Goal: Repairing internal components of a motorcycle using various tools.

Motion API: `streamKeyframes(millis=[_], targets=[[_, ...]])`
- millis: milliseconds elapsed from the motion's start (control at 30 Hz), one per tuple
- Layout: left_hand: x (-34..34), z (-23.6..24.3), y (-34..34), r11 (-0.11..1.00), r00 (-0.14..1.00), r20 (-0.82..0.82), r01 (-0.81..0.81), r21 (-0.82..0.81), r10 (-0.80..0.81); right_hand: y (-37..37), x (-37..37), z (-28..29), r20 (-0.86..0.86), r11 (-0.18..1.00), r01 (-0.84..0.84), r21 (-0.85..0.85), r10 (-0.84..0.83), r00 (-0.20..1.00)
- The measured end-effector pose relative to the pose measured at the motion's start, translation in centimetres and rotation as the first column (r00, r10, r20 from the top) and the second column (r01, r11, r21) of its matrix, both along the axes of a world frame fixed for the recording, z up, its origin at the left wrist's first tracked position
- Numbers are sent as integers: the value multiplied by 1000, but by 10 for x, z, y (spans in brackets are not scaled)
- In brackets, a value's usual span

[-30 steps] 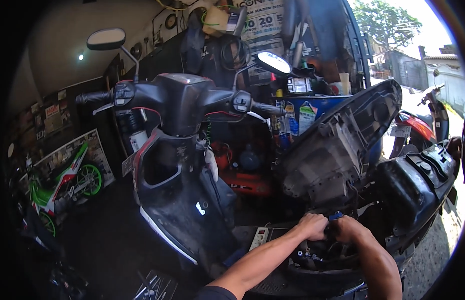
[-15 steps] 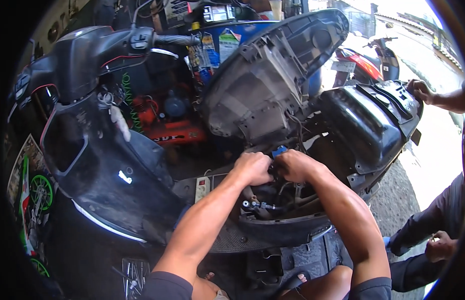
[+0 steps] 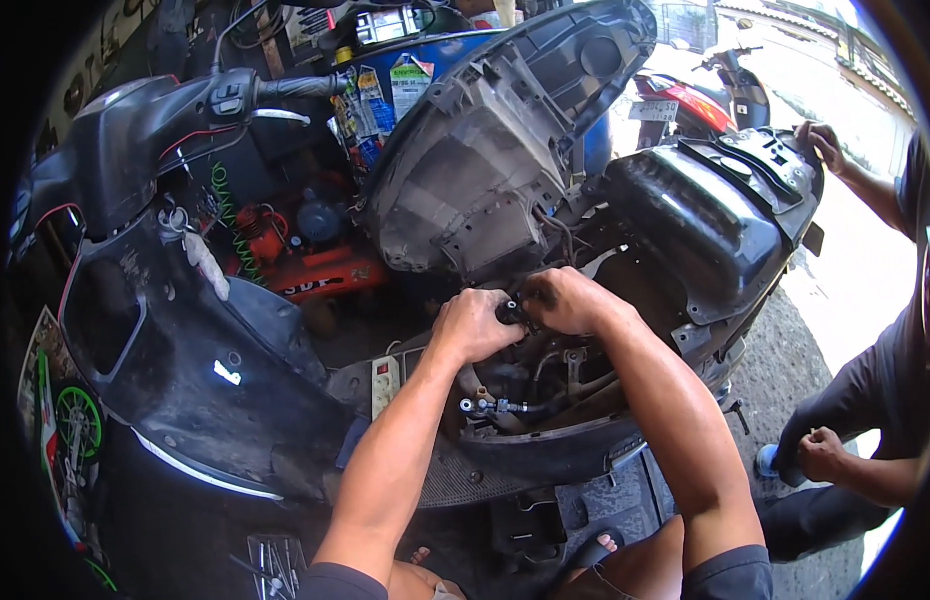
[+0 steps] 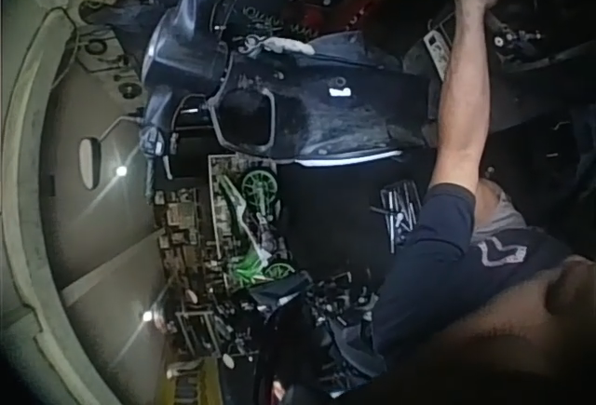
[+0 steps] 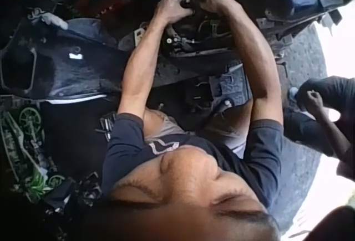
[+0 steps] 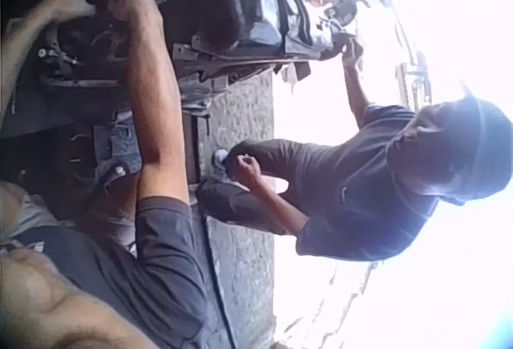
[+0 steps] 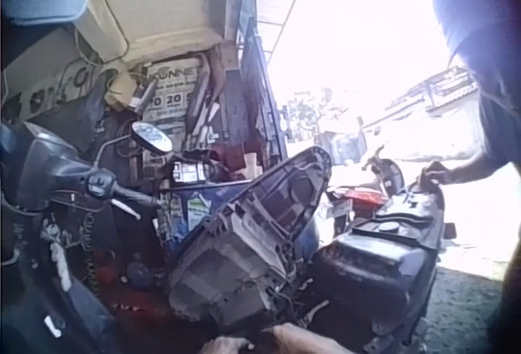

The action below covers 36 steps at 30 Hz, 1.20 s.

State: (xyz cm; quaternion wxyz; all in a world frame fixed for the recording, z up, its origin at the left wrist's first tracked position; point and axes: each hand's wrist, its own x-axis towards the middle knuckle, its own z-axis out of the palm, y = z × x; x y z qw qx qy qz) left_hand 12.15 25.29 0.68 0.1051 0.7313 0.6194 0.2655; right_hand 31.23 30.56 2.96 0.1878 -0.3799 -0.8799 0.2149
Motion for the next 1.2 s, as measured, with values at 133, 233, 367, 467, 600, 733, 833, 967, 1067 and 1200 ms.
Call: streamKeyframes(millis=[133, 233, 367, 467, 600, 733, 833, 967, 1067, 1200], targets=[[2, 2, -2, 999, 999, 15, -36, 11, 36, 7, -2, -3, -23, 994, 110, -6, -110, 994], [1, -1, -1, 999, 999, 5, -34, 28, 34, 0, -1, 6, 106, 985, 152, -86, -142, 984], [2, 1, -1, 999, 999, -38, 2, 35, -1, -2, -1, 7, 109, 980, 168, -108, -157, 982], [0, -1, -2, 996, 999, 1, 54, 71, -54, 1, -2, 4, 66, 976, 183, -119, -177, 982], [-3, -8, 2, 990, 994, 64, 82, 115, -89, 5, -2, -6, 6, 953, 269, -139, -271, 963], [-3, -1, -1, 991, 984, 120, 129, 30, -132, 10, -2, -14, -90, 927, 307, -213, -332, 939], [-6, -7, 4, 977, 974, 104, 195, 83, -203, 13, -3, -21, -84, 921, 337, -196, -358, 930], [-6, -11, 9, 962, 967, 37, 246, 122, -252, 17, -4, -24, -43, 926, 346, -152, -356, 934], [-3, -9, 7, 958, 956, -166, 262, 115, -242, 14, -6, -24, -43, 929, 339, -147, -349, 936], [-10, -23, 19, 944, 915, -312, 305, 123, -255, 8, -13, -19, -51, 924, 360, -128, -368, 928]])
